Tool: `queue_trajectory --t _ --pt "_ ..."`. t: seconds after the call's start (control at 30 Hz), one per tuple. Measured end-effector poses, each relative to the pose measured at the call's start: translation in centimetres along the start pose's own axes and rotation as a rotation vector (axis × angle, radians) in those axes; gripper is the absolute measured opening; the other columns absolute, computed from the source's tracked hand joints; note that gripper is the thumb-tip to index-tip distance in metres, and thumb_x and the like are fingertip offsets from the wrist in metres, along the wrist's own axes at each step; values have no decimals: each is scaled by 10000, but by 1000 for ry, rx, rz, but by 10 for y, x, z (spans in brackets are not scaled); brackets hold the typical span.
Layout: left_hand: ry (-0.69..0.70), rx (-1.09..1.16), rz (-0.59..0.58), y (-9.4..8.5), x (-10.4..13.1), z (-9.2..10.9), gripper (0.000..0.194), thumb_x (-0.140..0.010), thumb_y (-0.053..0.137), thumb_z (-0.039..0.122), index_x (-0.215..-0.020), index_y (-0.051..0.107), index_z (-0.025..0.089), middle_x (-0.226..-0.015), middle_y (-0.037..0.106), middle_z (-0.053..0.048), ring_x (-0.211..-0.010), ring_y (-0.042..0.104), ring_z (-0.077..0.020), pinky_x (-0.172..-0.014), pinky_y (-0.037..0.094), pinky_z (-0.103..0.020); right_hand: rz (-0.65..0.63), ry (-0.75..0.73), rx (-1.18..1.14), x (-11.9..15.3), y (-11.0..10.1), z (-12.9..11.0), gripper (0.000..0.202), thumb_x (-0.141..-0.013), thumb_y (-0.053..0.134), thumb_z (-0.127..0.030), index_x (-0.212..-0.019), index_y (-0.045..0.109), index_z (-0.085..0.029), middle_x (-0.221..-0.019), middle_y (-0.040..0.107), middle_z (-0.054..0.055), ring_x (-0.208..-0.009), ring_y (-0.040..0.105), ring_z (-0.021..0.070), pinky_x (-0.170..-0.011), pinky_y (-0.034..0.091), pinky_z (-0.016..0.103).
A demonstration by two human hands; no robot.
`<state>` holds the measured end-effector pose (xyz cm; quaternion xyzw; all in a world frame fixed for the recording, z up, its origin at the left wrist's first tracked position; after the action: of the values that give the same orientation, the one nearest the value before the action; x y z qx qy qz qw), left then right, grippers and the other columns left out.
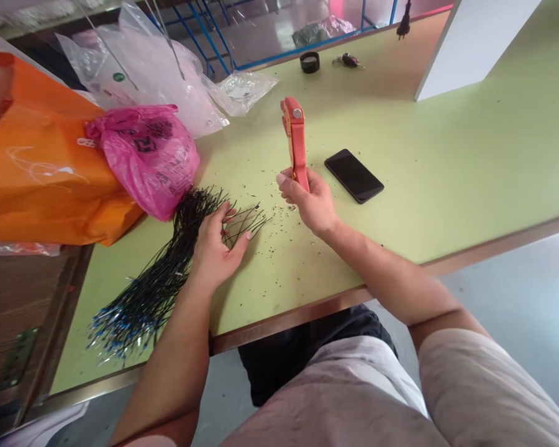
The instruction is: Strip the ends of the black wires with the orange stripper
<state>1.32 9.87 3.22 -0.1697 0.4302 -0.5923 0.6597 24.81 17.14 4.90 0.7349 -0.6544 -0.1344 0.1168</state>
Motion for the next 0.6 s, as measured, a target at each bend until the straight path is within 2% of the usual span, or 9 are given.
queue_trajectory --t 0.07,0.13,0.17,0.23,0.3,0.37,0.47,0.6 --pt "-10 -97 -66 6 1 -4 939 -914 810 485 -1693 347 236 -1593 552 -214 -1521 507 -395 -1249 453 -629 8 8 -2 0 -1 0 509 -760 915 -644 -941 672 -235 -878 652 5 -802 632 153 -788 565 344" --pt "-16 -142 -158 14 3 -6 1068 -865 851 540 -1721 292 230 -1664 501 -216 -1577 445 -413 -1291 400 -642 5 18 11 1 0 1 506 -763 910 -644 -946 672 -237 -874 653 3 -806 633 154 -790 563 342" --pt "-13 -157 -204 18 4 -7 1063 -866 846 548 -1719 302 222 -1663 512 -212 -1569 459 -413 -1293 400 -639 -1 23 17 1 1 2 505 -765 907 -645 -950 671 -239 -872 653 3 -808 633 155 -789 563 342" --pt "-8 -188 -254 22 4 -10 919 -927 777 525 -1687 377 198 -1595 593 -206 -1509 532 -406 -1271 429 -629 -9 29 22 1 2 2 508 -764 905 -646 -956 668 -239 -869 650 2 -811 632 156 -786 562 341" --pt "-23 -223 -230 18 2 -16 735 -1001 669 473 -1638 459 172 -1489 677 -206 -1431 602 -396 -1243 457 -624 -16 35 26 2 3 3 513 -761 906 -644 -959 666 -236 -871 647 3 -813 631 155 -785 561 340" --pt "-57 -246 -167 10 -1 -22 650 -1032 603 440 -1604 502 148 -1421 714 -211 -1387 633 -392 -1230 464 -626 -17 39 31 2 3 3 518 -759 906 -644 -963 667 -232 -876 647 4 -814 630 154 -783 559 340" --pt "-80 -220 -115 5 -3 -22 687 -1002 652 495 -1586 522 155 -1454 696 -210 -1411 615 -391 -1238 459 -616 -15 41 36 2 3 4 525 -757 903 -648 -969 666 -230 -878 645 5 -812 629 154 -782 559 342" --pt "-55 -112 -51 -1 -5 -11 758 -927 755 582 -1552 560 202 -1530 640 -194 -1467 570 -380 -1270 433 -585 -13 38 52 0 2 5 529 -756 898 -660 -970 660 -239 -878 641 8 -815 628 159 -787 566 347"
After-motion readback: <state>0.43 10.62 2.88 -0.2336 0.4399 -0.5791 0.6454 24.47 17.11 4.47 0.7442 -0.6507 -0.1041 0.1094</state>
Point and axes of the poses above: each hand's wrist, its own x-axis away from the middle knuckle, its own y-axis out of the palm, z = x × y, the point moved 9 cm from there along -x, towards the middle knuckle
